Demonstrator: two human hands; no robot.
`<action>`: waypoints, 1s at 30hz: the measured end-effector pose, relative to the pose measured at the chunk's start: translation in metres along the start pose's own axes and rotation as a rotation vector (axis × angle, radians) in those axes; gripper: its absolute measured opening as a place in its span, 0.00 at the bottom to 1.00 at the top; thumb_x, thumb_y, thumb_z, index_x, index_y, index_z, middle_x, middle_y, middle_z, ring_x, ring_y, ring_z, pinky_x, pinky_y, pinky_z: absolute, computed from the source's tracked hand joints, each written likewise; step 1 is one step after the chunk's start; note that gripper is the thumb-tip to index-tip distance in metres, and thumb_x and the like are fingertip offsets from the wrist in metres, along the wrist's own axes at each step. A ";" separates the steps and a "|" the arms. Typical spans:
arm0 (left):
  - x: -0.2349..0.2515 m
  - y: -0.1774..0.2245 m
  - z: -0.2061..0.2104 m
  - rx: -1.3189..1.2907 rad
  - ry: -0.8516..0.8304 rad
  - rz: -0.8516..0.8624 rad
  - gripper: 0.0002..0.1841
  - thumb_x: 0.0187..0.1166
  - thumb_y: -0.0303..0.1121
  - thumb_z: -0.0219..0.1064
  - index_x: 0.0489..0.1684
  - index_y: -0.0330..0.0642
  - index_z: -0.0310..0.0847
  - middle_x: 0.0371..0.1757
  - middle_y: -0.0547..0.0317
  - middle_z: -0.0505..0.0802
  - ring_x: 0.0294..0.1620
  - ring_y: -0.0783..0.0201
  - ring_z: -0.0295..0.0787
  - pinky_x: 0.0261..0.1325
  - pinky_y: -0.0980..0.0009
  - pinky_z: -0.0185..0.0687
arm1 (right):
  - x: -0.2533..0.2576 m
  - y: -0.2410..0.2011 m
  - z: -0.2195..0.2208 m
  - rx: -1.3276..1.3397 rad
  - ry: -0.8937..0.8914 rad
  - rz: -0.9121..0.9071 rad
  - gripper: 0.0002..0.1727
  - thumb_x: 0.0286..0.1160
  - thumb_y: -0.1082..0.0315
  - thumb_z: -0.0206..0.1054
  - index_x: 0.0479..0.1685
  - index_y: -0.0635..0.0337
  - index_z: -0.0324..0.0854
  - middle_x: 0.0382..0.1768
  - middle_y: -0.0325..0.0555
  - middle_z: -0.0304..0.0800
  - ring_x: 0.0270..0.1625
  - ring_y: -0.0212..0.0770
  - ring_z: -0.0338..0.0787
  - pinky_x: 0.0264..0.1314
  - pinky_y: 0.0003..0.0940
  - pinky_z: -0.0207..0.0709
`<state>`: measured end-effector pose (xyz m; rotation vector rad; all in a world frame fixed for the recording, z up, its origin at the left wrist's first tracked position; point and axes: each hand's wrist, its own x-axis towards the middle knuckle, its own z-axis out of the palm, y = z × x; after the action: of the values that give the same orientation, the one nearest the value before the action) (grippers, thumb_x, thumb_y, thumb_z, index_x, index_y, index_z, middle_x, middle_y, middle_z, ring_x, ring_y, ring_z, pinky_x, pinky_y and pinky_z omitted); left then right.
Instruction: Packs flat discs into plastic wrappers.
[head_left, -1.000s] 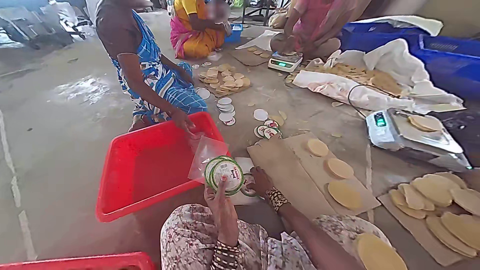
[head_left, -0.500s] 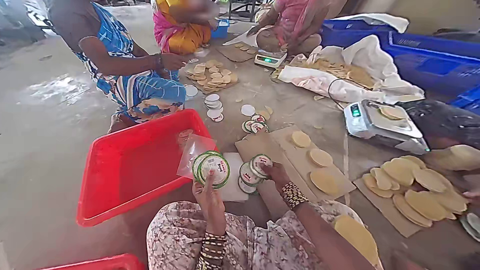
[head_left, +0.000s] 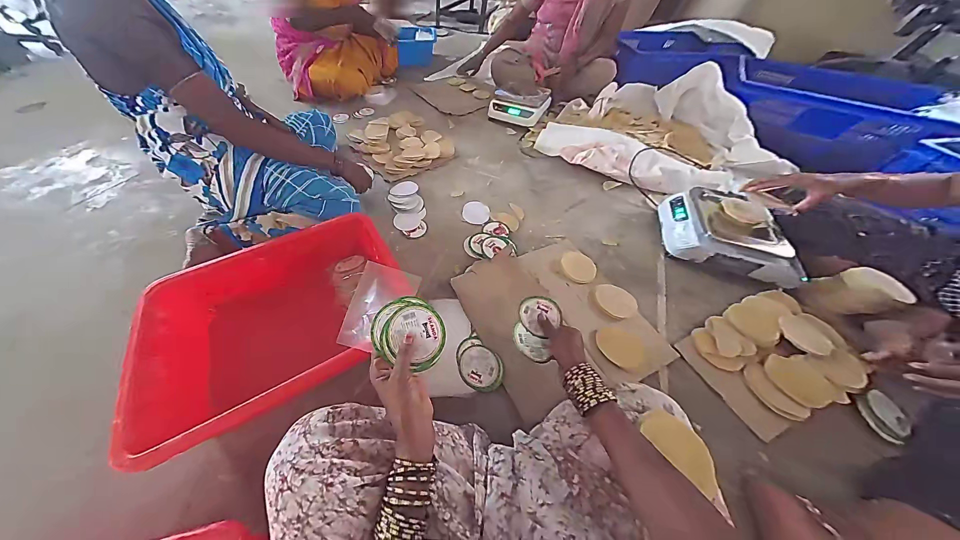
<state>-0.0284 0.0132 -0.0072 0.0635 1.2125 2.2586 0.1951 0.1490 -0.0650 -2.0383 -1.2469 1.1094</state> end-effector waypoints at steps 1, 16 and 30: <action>0.000 -0.001 0.001 0.009 0.000 -0.001 0.14 0.75 0.12 0.62 0.57 0.28 0.77 0.45 0.53 0.93 0.45 0.66 0.93 0.52 0.68 0.92 | 0.001 0.000 -0.001 0.035 -0.028 0.030 0.33 0.89 0.46 0.58 0.48 0.77 0.83 0.47 0.68 0.88 0.49 0.56 0.89 0.56 0.56 0.80; -0.003 -0.006 -0.001 0.072 -0.035 0.023 0.16 0.74 0.13 0.62 0.61 0.28 0.75 0.46 0.54 0.92 0.46 0.67 0.93 0.52 0.69 0.92 | -0.045 0.013 0.079 -0.861 -0.494 -0.740 0.42 0.68 0.63 0.79 0.87 0.56 0.68 0.83 0.59 0.72 0.88 0.66 0.63 0.83 0.69 0.56; 0.000 -0.005 -0.001 0.059 -0.006 0.011 0.16 0.74 0.13 0.63 0.60 0.28 0.75 0.47 0.55 0.92 0.47 0.68 0.92 0.53 0.70 0.91 | -0.034 -0.014 0.043 -0.271 -0.408 -0.366 0.19 0.82 0.58 0.69 0.43 0.71 0.89 0.44 0.62 0.92 0.52 0.56 0.89 0.63 0.57 0.76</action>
<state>-0.0260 0.0145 -0.0115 0.0989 1.2787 2.2304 0.1439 0.1248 -0.0650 -1.7039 -1.9759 1.2651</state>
